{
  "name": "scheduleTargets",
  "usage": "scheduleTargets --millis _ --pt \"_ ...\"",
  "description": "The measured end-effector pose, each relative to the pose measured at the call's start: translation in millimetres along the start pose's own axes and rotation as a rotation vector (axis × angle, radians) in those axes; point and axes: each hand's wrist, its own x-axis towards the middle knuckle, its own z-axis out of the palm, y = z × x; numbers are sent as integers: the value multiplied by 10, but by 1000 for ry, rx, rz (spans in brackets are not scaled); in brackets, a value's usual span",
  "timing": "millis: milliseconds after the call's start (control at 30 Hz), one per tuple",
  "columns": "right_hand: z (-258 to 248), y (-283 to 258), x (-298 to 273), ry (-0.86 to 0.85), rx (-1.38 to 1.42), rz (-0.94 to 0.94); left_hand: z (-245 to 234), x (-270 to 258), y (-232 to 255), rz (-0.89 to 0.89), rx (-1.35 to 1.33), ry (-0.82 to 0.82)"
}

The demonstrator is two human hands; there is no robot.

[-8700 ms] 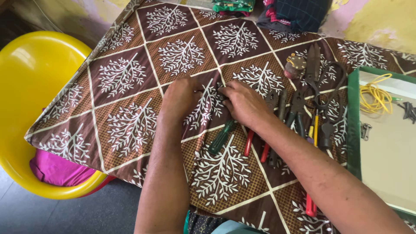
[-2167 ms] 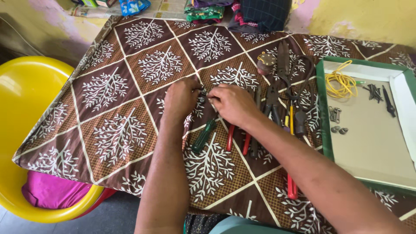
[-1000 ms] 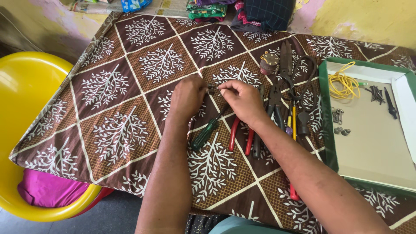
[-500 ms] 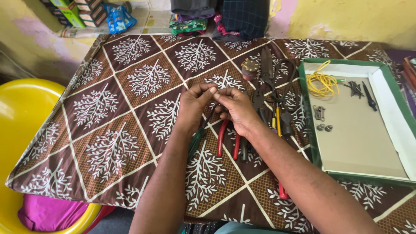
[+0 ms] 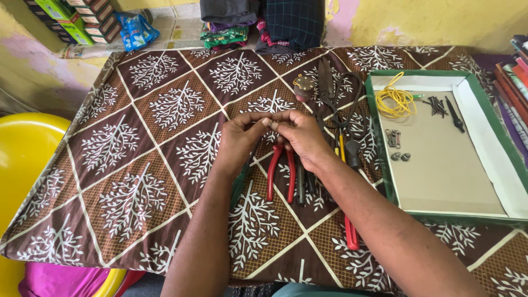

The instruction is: The person sorts various tools and small hardware items on a patterned tablecloth, picking up pliers, screwdrivers, and metal pieces, then placing them into a shallow box. The person handles each item individually and arranges them inside the box.

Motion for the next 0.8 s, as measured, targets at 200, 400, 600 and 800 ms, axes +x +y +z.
scheduleTargets --millis 200,400,600,800 --pt "-85 -32 -50 39 -125 -148 81 -76 21 70 357 -55" --pt "-303 -140 -146 -23 169 85 219 -113 -5 199 431 -51" --pt "-772 -380 -467 -161 216 -111 405 -243 163 119 422 -113" --pt "-1514 -692 -887 46 -55 -211 919 -364 346 142 555 -255"
